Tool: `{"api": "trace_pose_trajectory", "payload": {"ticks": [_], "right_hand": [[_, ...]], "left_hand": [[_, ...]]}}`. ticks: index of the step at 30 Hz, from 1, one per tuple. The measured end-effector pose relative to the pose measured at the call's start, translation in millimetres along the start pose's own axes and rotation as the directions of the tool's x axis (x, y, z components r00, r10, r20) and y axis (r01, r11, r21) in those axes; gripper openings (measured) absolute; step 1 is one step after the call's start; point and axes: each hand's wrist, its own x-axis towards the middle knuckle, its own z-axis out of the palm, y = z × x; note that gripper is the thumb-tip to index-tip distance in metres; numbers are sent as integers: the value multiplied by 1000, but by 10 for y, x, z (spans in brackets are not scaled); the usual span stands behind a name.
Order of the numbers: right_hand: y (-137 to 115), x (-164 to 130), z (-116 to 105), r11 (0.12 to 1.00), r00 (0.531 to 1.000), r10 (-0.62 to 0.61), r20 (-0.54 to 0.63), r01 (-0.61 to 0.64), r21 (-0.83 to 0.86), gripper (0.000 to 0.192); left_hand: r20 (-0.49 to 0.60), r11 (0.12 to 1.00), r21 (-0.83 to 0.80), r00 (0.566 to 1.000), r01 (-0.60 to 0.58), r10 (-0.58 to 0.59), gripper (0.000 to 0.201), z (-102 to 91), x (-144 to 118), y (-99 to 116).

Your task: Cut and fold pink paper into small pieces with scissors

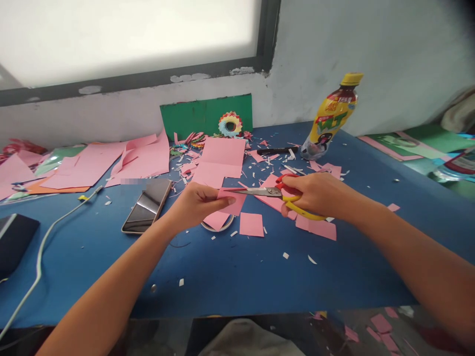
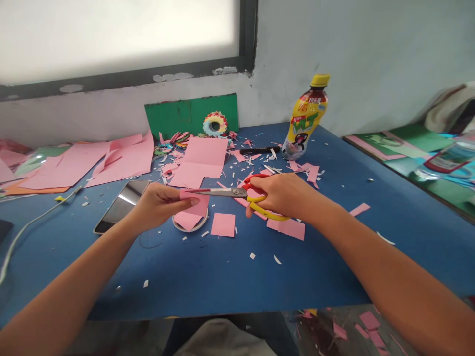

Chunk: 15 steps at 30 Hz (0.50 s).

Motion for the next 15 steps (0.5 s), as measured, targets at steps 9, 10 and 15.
{"api": "trace_pose_trajectory", "payload": {"ticks": [9, 10, 15], "right_hand": [[-47, -14, -33, 998, 999, 15, 28, -17, 59, 21], [-47, -14, -37, 998, 999, 8, 32, -10, 65, 21], [-37, -18, -43, 997, 999, -11, 48, 7, 77, 22]], "left_hand": [[4, 999, 32, 1000, 10, -10, 28, 13, -21, 2], [9, 999, 36, 1000, 15, -15, 28, 15, -24, 3], [44, 999, 42, 999, 29, -31, 29, 22, -30, 17]]}}
